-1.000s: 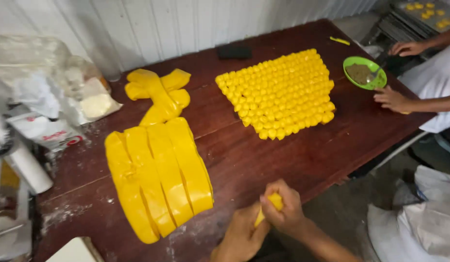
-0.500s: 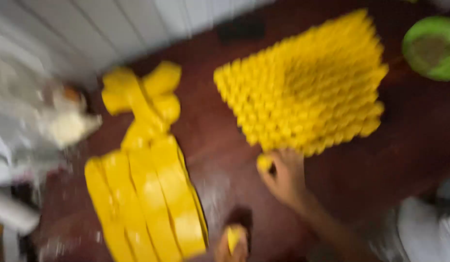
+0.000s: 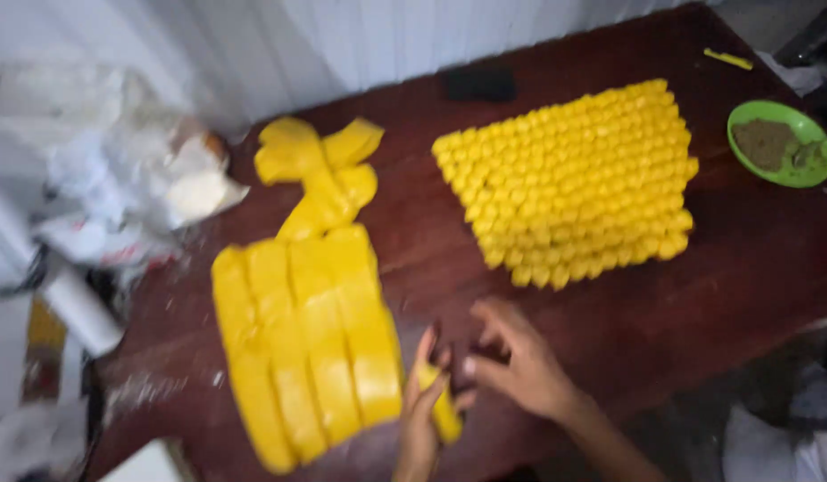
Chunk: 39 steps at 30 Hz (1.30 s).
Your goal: The recorder is shaping yellow dough into small balls and placing them on a tray for baking.
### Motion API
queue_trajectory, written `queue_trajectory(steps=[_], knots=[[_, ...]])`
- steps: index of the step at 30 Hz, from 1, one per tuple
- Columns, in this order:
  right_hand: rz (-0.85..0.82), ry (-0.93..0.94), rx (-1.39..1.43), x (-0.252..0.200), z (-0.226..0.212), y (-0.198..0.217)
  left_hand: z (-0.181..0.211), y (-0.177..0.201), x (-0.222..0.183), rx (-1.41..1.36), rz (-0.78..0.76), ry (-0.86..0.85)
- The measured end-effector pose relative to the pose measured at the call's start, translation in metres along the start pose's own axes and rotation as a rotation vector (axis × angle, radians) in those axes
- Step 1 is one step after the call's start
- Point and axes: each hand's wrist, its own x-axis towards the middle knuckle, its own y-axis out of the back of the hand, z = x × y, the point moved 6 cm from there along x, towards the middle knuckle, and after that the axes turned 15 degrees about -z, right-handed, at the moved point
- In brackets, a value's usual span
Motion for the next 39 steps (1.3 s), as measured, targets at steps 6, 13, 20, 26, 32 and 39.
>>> queue_trajectory(steps=[6, 13, 20, 26, 32, 39], knots=[[-0.031, -0.059, 0.464, -0.083, -0.044, -0.054, 0.035, -0.053, -0.059, 0.453, -0.374, 0.085], [-0.018, 0.27, -0.02, -0.099, -0.148, 0.019, 0.102, -0.103, -0.114, 1.228, -0.347, -0.202], [0.108, 0.522, -0.197, -0.115, -0.172, 0.024, 0.112, -0.115, -0.119, 1.336, -0.446, -0.276], [0.424, -0.033, 0.465, -0.125, -0.036, -0.027, 0.071, -0.116, -0.093, 1.185, -0.599, -0.195], [0.077, -0.259, 0.001, -0.056, 0.076, -0.026, 0.008, -0.091, -0.035, 0.734, -0.669, -0.342], [0.31, 0.023, -0.223, 0.033, 0.085, 0.024, -0.071, 0.046, -0.029, 0.488, 0.076, 0.297]])
